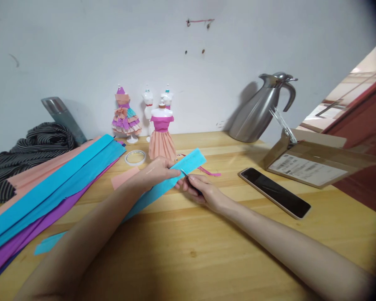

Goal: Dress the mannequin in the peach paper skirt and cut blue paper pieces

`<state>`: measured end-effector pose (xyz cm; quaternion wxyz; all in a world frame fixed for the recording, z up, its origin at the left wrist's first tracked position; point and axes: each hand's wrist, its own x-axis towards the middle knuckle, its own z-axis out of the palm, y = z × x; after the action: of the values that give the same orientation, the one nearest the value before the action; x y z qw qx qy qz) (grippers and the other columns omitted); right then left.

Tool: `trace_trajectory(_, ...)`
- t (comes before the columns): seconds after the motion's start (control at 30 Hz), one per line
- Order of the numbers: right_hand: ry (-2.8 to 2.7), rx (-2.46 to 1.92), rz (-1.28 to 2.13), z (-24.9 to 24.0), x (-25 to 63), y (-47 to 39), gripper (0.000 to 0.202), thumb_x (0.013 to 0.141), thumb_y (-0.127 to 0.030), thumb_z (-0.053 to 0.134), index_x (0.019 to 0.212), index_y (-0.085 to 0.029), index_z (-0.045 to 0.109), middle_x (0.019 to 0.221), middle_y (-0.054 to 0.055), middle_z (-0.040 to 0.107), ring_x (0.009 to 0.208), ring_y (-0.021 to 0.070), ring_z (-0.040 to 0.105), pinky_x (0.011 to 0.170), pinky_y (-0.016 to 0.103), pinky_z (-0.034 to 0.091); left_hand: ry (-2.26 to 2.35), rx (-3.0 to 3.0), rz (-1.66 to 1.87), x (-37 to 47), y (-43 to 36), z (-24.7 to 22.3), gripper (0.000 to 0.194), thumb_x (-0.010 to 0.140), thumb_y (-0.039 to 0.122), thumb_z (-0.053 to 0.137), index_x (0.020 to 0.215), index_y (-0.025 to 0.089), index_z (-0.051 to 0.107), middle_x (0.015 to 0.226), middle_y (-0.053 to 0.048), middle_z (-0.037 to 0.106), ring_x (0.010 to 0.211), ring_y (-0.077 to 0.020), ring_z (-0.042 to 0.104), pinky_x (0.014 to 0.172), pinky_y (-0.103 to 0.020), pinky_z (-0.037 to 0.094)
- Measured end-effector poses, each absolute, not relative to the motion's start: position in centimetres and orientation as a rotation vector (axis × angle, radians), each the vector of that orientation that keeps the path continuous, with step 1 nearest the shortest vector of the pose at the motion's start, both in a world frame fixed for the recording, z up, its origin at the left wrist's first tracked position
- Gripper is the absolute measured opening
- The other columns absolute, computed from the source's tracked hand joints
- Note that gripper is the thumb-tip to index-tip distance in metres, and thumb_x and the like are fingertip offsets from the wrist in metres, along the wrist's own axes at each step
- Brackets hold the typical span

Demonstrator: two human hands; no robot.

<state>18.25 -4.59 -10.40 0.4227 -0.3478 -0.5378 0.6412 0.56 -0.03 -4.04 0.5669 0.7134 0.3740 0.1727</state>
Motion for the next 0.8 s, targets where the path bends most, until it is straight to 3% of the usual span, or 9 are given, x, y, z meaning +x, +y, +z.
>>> trace_trajectory(0.8, -1.295, -0.866, 1.638, -11.04, 18.21, -4.35, 0.045, 0.077, -0.061, 0.056, 0.066, -0.018, 0.049, 0.045, -0.01, 0.026, 0.037, 0.0044, 0.016, 0.036, 0.02, 0.008, 0.942, 1.748, 0.408, 0.47, -0.37, -3.57, 0.024, 0.072, 0.03, 0.057, 0.073, 0.013, 0.074, 0.072, -0.006, 0.073, 0.068, -0.0171, 0.067, 0.06, -0.021, 0.05)
